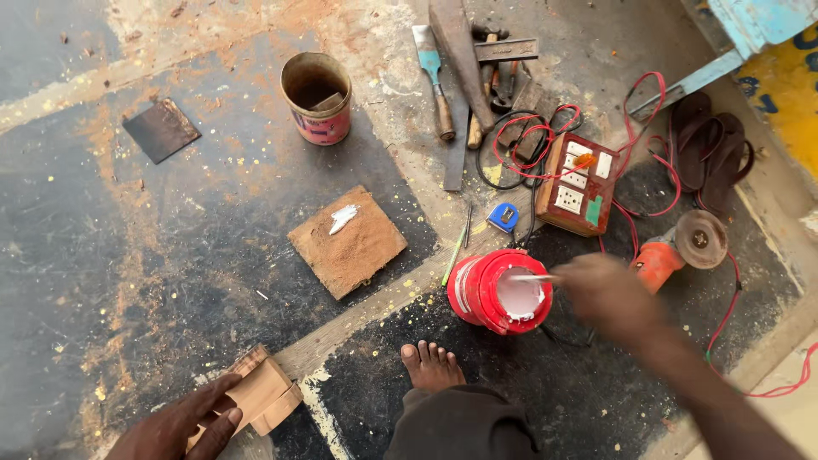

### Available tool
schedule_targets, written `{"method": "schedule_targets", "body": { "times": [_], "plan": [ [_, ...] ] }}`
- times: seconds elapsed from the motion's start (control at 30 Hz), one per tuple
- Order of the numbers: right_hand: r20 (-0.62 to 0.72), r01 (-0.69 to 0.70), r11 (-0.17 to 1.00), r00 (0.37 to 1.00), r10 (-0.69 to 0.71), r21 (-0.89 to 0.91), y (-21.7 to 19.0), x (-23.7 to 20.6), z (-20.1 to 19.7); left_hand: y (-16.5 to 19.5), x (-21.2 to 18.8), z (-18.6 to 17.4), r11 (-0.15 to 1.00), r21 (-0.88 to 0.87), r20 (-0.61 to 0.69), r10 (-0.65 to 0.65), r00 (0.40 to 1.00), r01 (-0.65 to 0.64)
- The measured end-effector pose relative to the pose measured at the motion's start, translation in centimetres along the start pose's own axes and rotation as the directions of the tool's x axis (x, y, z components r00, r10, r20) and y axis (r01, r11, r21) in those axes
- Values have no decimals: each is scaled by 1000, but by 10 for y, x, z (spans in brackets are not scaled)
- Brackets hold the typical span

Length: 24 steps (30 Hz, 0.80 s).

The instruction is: The person scoops white wood filler from a red bucket with a putty knife, spreads it on a small wooden board, and then rubs the filler onto a wooden chair frame using a sanding block. The person smooths the filler into the wood surface.

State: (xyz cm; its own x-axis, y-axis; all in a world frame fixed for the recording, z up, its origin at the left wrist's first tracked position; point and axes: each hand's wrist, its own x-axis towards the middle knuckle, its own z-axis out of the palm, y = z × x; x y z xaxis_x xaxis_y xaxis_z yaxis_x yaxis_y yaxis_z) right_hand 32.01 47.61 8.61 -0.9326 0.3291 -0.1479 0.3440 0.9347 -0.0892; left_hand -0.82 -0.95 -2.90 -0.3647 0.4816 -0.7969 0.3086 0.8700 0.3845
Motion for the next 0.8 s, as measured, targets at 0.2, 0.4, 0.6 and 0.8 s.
{"method": "schedule_targets", "body": {
  "times": [0.2, 0.4, 0.6, 0.8],
  "plan": [
    [-83, -125, 969, 986, 145, 213, -1, -15, 62, -26, 9, 10, 999, -21, 21, 35, 999, -35],
    [259, -688, 378, 633, 729, 619, 69, -96, 59, -76, 68, 34, 995, -75, 91, -57, 994, 64],
    [379, -630, 57, 534, 756, 774, 102, -141, 65, -61, 66, 33, 996, -87, 115, 10, 993, 1],
    [354, -574, 365, 780, 516, 733, 87, -42, 12, 26, -43, -16, 997, 3, -70, 75, 995, -75]
  ]
}}
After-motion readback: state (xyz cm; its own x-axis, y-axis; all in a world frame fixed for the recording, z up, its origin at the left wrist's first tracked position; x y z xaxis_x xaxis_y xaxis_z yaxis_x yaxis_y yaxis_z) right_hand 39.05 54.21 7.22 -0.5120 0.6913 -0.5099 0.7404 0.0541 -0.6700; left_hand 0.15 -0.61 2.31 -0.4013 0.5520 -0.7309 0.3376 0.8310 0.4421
